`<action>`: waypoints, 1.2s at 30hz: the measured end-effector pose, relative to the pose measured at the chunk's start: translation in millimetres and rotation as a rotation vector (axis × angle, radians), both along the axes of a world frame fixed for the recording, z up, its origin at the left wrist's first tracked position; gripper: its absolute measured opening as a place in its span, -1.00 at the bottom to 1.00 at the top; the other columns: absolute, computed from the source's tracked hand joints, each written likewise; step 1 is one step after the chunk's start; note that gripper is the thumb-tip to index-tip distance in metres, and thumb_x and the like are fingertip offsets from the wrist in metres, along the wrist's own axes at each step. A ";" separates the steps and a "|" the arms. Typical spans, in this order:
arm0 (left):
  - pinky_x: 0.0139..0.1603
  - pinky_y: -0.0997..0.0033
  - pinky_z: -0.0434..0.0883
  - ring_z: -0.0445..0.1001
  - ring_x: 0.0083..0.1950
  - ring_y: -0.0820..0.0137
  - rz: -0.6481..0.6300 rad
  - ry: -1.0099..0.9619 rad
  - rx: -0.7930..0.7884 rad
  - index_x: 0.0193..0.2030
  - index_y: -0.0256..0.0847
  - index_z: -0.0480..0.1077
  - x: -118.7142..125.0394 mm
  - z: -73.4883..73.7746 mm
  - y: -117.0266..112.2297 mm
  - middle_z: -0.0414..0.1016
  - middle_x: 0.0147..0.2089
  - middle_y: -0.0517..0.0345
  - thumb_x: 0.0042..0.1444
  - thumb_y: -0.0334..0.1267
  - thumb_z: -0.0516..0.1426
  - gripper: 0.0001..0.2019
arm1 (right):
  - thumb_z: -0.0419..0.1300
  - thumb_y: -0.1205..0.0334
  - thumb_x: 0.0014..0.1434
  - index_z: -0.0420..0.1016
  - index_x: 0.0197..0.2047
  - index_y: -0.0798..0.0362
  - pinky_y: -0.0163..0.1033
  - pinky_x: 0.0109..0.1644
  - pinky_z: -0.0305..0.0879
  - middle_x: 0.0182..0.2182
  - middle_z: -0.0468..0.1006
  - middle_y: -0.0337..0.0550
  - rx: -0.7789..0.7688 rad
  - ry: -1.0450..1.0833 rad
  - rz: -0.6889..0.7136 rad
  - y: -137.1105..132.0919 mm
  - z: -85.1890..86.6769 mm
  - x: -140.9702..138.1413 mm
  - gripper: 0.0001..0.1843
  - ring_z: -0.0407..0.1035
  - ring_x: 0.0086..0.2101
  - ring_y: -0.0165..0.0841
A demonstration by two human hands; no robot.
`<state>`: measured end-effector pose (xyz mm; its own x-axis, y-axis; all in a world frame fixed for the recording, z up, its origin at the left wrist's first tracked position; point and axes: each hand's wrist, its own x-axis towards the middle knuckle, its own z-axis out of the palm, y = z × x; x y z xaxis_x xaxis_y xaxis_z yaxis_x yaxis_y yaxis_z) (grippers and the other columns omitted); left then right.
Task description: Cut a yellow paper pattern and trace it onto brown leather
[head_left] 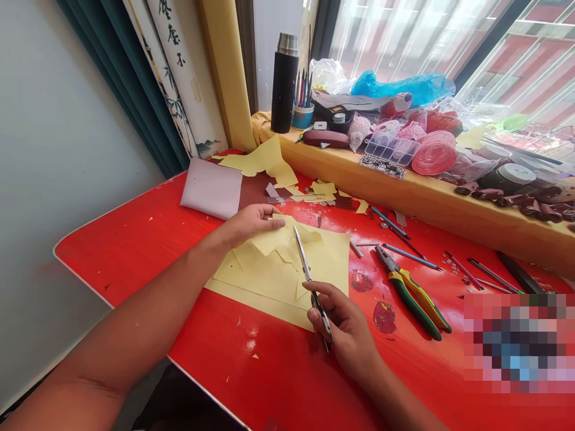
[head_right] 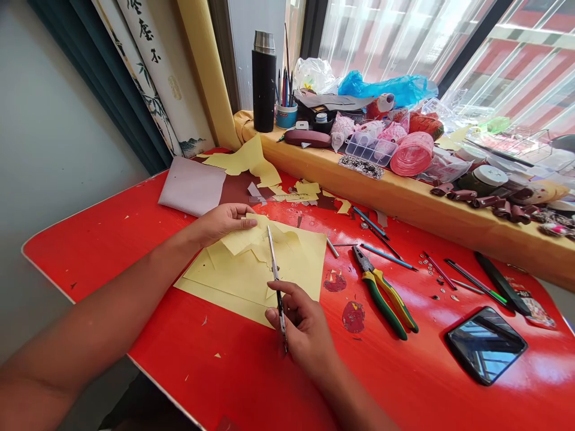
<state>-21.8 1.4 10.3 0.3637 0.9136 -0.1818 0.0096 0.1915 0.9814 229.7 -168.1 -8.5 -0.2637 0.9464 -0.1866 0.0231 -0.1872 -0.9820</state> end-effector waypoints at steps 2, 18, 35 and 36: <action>-0.18 0.30 0.57 0.67 -0.17 0.24 -0.077 -0.001 0.000 -0.10 -0.22 0.57 -0.9 0.1 -0.6 0.70 -0.14 -0.01 -0.10 0.01 0.54 -0.49 | 0.34 -0.17 0.33 0.56 0.15 -0.04 -0.32 -0.65 0.29 -0.52 0.20 -0.47 -0.012 0.009 -0.014 -0.1 0.6 -0.5 -0.51 0.23 -0.71 -0.48; -0.39 0.46 0.40 0.47 -0.41 0.45 0.125 -0.019 0.005 -0.29 -0.23 0.54 -2.3 -7.8 8.7 0.58 -0.36 0.16 -0.18 0.02 0.56 -0.53 | 0.36 -0.24 0.29 0.57 0.16 -0.03 -0.36 -0.68 0.27 -0.53 0.23 -0.45 0.007 0.030 -0.033 0.6 -0.2 -0.6 -0.44 0.17 -0.69 -0.50; -0.41 0.49 0.28 0.35 -0.39 0.51 0.011 -0.019 0.065 -0.23 -0.26 0.56 -5.3 -12.9 10.0 0.49 -0.32 0.17 -0.03 0.00 0.51 -0.58 | 0.34 -0.20 0.32 0.57 0.17 -0.03 -0.35 -0.66 0.30 -0.53 0.27 -0.45 0.029 0.034 -0.042 0.5 -0.2 0.1 -0.47 0.27 -0.71 -0.49; -0.40 0.49 0.29 0.37 -0.37 0.50 -0.001 -0.028 0.046 -0.21 -0.26 0.56 -5.4 -11.6 9.1 0.50 -0.30 0.16 -0.03 0.00 0.51 -0.58 | 0.34 -0.20 0.32 0.57 0.17 -0.03 -0.35 -0.66 0.31 -0.53 0.27 -0.45 0.032 0.029 -0.046 0.8 -0.1 0.0 -0.48 0.27 -0.70 -0.48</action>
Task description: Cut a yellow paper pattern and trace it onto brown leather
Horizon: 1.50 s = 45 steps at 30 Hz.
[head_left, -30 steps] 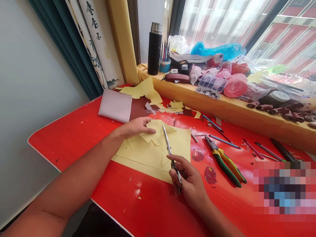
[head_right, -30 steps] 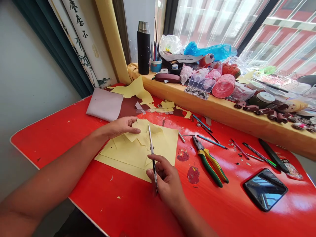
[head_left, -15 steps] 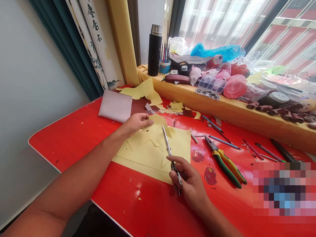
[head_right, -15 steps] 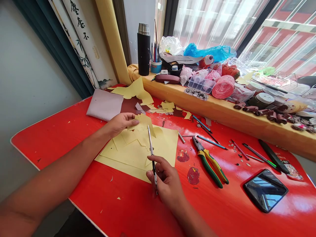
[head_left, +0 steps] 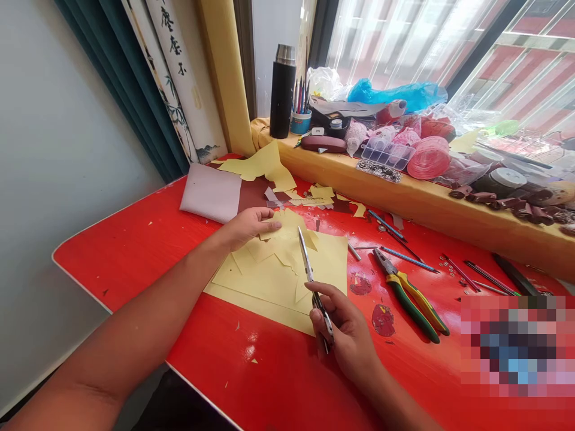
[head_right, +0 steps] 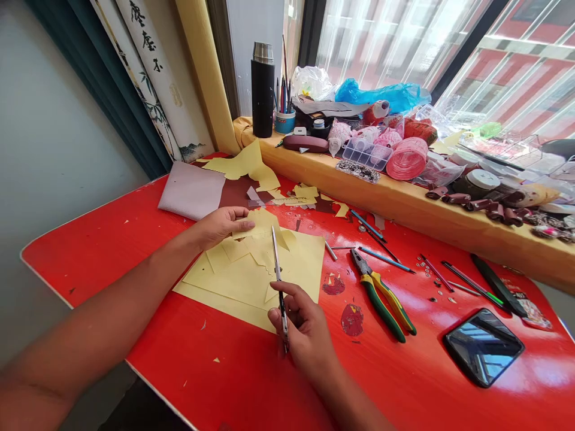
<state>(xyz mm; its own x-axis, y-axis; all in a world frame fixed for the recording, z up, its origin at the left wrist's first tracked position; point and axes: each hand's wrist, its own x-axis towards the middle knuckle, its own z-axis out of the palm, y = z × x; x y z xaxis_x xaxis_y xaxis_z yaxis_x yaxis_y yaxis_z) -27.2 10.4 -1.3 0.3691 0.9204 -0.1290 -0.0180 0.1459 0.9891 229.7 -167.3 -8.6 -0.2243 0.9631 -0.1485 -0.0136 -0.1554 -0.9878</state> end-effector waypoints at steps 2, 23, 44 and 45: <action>-0.36 0.49 0.34 0.42 -0.32 0.48 0.010 -0.028 -0.045 -0.18 -0.26 0.56 0.4 3.9 -2.1 0.52 -0.23 0.13 -0.08 -0.03 0.53 -0.55 | 0.34 -0.20 0.32 0.57 0.17 -0.03 -0.36 -0.67 0.30 -0.54 0.27 -0.45 0.004 -0.002 -0.006 0.4 -0.1 -0.5 -0.48 0.28 -0.70 -0.48; -0.45 0.43 0.40 0.47 -0.43 0.46 0.235 -0.078 0.005 -0.27 -0.25 0.52 4.4 -2.6 5.5 0.50 -0.39 0.19 -0.26 0.08 0.58 -0.43 | 0.33 -0.14 0.36 0.56 0.18 -0.05 -0.39 -0.65 0.27 -0.52 0.22 -0.46 0.014 0.029 0.036 -1.5 -0.3 -0.1 -0.54 0.20 -0.68 -0.51; -0.39 0.38 0.39 0.48 -0.50 0.48 0.182 -0.059 -0.022 -0.24 -0.25 0.47 8.7 -0.1 -1.2 0.45 -0.38 0.27 -0.20 0.03 0.57 -0.45 | 0.33 -0.18 0.34 0.56 0.20 -0.05 -0.38 -0.66 0.34 -0.52 0.26 -0.45 0.026 0.037 0.003 -1.1 0.4 0.9 -0.49 0.27 -0.70 -0.50; -0.39 0.38 0.40 0.49 -0.50 0.48 0.181 -0.061 -0.023 -0.24 -0.25 0.47 8.6 0.3 -1.5 0.45 -0.38 0.27 -0.19 0.03 0.56 -0.46 | 0.33 -0.17 0.34 0.56 0.20 -0.04 -0.37 -0.66 0.35 -0.52 0.26 -0.45 0.021 0.036 0.001 -1.0 0.9 0.5 -0.49 0.28 -0.70 -0.49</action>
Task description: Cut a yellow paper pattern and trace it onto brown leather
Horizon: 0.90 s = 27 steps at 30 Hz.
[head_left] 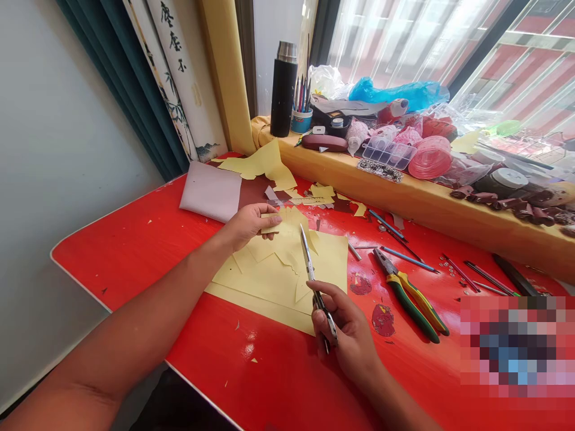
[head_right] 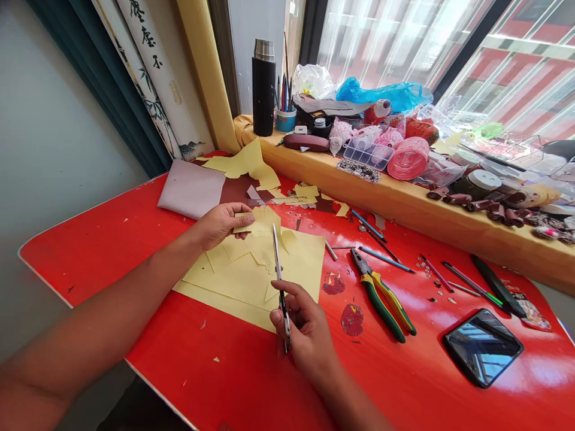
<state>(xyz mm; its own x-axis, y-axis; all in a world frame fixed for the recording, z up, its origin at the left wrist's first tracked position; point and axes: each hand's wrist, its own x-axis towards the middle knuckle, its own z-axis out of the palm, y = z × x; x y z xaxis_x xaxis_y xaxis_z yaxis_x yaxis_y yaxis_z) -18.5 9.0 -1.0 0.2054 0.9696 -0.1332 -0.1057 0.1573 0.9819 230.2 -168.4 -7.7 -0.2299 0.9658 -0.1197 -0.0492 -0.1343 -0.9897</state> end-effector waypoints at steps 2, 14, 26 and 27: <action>-0.40 0.38 0.39 0.49 -0.50 0.47 -0.002 -0.001 -0.001 -0.24 -0.25 0.47 0.1 0.5 -0.3 0.45 -0.38 0.26 -0.19 0.02 0.57 -0.46 | 0.33 -0.15 0.33 0.56 0.20 -0.03 -0.35 -0.66 0.37 -0.52 0.26 -0.45 -0.008 -0.004 -0.007 0.0 1.1 -0.6 -0.49 0.29 -0.70 -0.48; -0.38 0.35 0.44 0.48 -0.52 0.48 -0.029 0.002 0.014 -0.22 -0.22 0.46 -1.7 -1.0 0.2 0.44 -0.38 0.30 -0.14 0.00 0.56 -0.48 | 0.34 -0.12 0.36 0.54 0.20 -0.04 -0.38 -0.64 0.31 -0.52 0.23 -0.48 -0.024 0.033 -0.011 -1.0 -0.6 0.3 -0.52 0.30 -0.71 -0.50; -0.36 0.34 0.46 0.51 -0.51 0.46 -0.035 0.012 0.004 -0.25 -0.24 0.47 0.0 6.8 -4.1 0.46 -0.38 0.27 -0.19 -0.03 0.57 -0.49 | 0.34 -0.12 0.34 0.54 0.22 -0.03 -0.33 -0.62 0.37 -0.55 0.21 -0.50 -0.043 0.002 -0.023 -2.5 -1.5 1.7 -0.50 0.30 -0.71 -0.46; -0.36 0.34 0.46 0.50 -0.51 0.46 -0.035 0.014 0.005 -0.25 -0.24 0.47 0.1 7.2 -4.4 0.46 -0.38 0.26 -0.18 -0.03 0.57 -0.49 | 0.34 -0.12 0.34 0.54 0.22 -0.03 -0.32 -0.62 0.37 -0.55 0.21 -0.50 -0.042 0.000 -0.024 -2.4 -1.3 1.5 -0.50 0.30 -0.71 -0.46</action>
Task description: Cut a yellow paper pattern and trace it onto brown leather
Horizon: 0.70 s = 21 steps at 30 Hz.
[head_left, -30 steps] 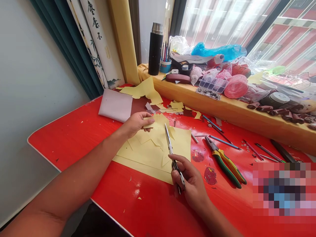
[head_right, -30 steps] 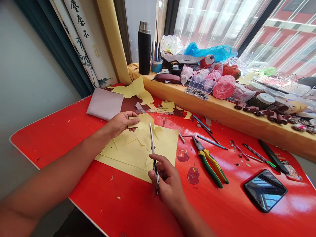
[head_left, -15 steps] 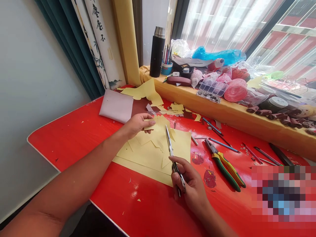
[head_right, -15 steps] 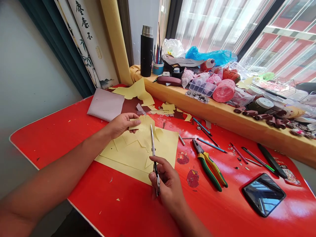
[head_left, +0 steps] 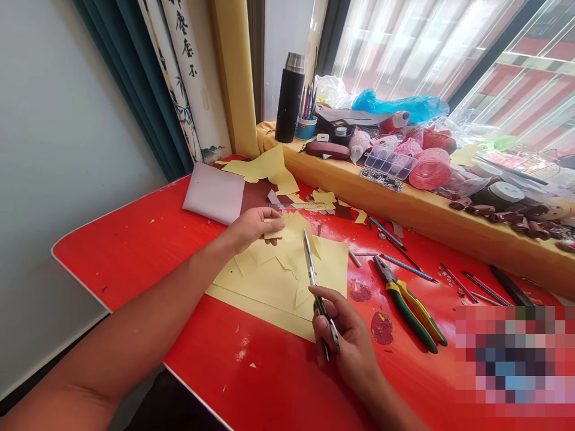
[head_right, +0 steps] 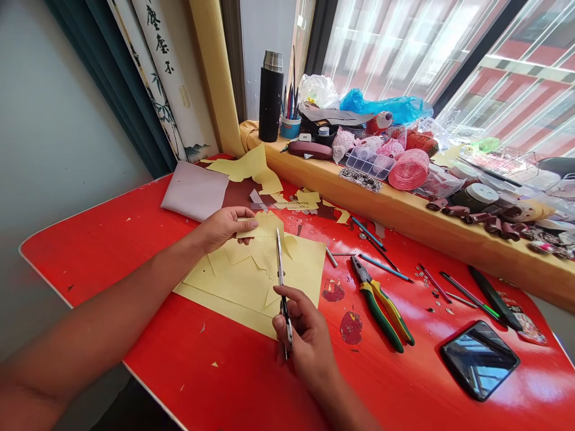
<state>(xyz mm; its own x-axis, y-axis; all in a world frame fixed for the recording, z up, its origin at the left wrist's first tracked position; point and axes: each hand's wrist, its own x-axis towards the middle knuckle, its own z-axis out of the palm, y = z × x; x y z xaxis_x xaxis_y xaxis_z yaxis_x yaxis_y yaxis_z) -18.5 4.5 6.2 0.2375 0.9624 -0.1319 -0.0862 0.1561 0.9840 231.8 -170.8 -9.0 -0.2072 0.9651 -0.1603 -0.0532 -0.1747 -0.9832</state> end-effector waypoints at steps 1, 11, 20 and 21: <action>-0.36 0.34 0.46 0.50 -0.51 0.46 -0.002 0.002 0.002 -0.25 -0.24 0.47 0.0 0.2 -0.2 0.46 -0.38 0.26 -0.17 -0.03 0.56 -0.50 | 0.34 -0.12 0.34 0.54 0.22 -0.03 -0.32 -0.63 0.37 -0.55 0.21 -0.49 0.000 -0.002 0.000 0.2 0.3 -0.3 -0.50 0.30 -0.71 -0.46; -0.40 0.37 0.44 0.49 -0.52 0.46 -0.003 0.004 0.006 -0.26 -0.23 0.47 0.4 -0.7 0.6 0.44 -0.41 0.27 -0.16 -0.02 0.56 -0.51 | 0.36 -0.16 0.32 0.54 0.18 -0.02 -0.33 -0.65 0.37 -0.52 0.23 -0.48 0.008 0.015 -0.004 1.2 2.5 -2.5 -0.48 0.29 -0.72 -0.47; -0.39 0.35 0.47 0.46 -0.53 0.49 0.008 -0.009 0.006 -0.25 -0.23 0.47 -0.7 -6.1 3.1 0.44 -0.38 0.26 -0.16 -0.01 0.56 -0.50 | 0.37 -0.27 0.29 0.56 0.15 -0.02 -0.32 -0.67 0.39 -0.52 0.26 -0.46 0.001 0.020 -0.014 1.4 1.5 -2.7 -0.42 0.28 -0.73 -0.47; -0.39 0.35 0.47 0.46 -0.53 0.49 0.009 -0.010 0.004 -0.25 -0.23 0.47 -0.7 -6.3 3.2 0.44 -0.38 0.27 -0.16 -0.01 0.56 -0.50 | 0.37 -0.26 0.29 0.56 0.15 -0.02 -0.33 -0.67 0.39 -0.52 0.27 -0.46 0.002 0.020 -0.014 1.6 1.6 -2.9 -0.43 0.28 -0.73 -0.48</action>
